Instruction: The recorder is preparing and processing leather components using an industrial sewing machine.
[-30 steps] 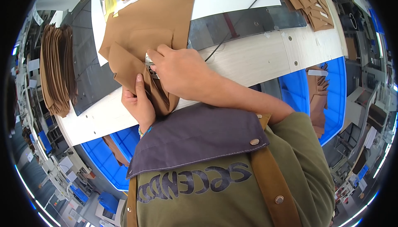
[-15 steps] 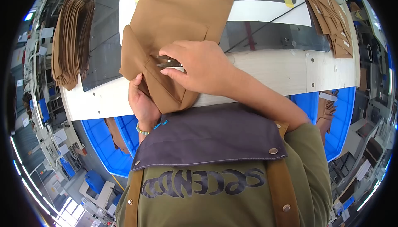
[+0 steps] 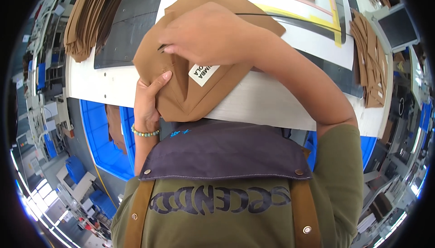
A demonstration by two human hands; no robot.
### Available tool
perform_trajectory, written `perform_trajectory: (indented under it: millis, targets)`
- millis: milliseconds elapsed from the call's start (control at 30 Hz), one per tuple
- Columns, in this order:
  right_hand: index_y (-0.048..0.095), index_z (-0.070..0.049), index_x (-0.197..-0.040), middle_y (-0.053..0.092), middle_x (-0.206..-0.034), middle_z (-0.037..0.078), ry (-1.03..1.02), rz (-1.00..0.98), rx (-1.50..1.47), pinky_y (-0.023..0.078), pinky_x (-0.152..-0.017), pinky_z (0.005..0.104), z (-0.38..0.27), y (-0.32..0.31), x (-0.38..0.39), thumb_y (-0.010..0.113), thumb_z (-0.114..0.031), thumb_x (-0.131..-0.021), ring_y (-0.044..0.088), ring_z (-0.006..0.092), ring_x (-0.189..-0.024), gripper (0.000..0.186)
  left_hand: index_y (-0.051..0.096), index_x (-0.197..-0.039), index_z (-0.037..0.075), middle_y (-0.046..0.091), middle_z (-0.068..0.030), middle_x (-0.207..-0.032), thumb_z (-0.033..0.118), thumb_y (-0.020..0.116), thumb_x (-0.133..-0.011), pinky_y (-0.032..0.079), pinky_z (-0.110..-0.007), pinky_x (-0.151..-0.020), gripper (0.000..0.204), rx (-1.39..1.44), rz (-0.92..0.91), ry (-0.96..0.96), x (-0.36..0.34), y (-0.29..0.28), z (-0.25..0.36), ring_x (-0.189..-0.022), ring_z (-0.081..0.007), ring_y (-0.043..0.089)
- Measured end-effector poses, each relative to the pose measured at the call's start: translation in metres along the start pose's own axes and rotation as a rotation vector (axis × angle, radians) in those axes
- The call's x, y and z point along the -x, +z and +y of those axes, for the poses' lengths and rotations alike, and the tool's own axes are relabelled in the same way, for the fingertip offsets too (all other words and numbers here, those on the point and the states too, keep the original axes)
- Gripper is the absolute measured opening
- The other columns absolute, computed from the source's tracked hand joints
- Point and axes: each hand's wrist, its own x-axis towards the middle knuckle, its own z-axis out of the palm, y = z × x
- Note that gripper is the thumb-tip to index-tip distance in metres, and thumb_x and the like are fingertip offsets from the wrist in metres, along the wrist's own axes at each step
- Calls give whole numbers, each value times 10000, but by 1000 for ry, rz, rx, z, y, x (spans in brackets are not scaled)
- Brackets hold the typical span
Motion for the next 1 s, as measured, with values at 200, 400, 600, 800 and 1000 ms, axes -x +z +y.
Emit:
perform_trajectory:
  millis: [200, 400, 600, 800, 1000]
  targets:
    - [657, -113, -955, 709, -846, 54, -112, -238, 81, 541, -668, 428, 0, 16, -9, 634, -249, -1031, 705, 293, -797, 158, 736, -1187, -27, 792, -117, -1112, 29, 847, -907, 621, -306, -833, 307, -80, -17, 45, -10, 7, 1, -956, -157, 759]
    - [648, -103, -958, 693, -841, 57, -86, -203, 19, 545, -674, 438, 15, 24, -6, 622, -251, -1036, 701, 302, -802, 170, 762, -1155, -38, 801, -115, -1080, 29, 840, -915, 619, -298, -825, 261, -121, 9, 67, -12, 13, 0, -936, -142, 756]
    - [599, -97, -942, 637, -820, 78, -69, -146, -57, 506, -654, 449, 20, 27, -1, 634, -259, -1035, 666, 321, -776, 190, 762, -1153, -52, 803, -114, -1064, 55, 818, -945, 609, -285, -800, 240, -195, -24, 59, -15, 11, -2, -908, -130, 750]
    - [594, -99, -920, 628, -827, 76, -59, -136, -57, 504, -656, 446, 22, 25, 3, 627, -252, -1035, 665, 314, -779, 195, 767, -1155, -44, 802, -107, -1059, 65, 815, -952, 601, -277, -797, 235, -218, -5, 84, -15, 14, -4, -902, -117, 740]
    - [670, -107, -959, 707, -870, 43, -82, -130, -18, 555, -672, 434, 22, 22, 5, 655, -255, -1009, 710, 292, -800, 157, 773, -1143, -40, 802, -92, -1046, 57, 805, -955, 588, -271, -788, 215, -255, 17, 127, -13, 20, -9, -896, -102, 725]
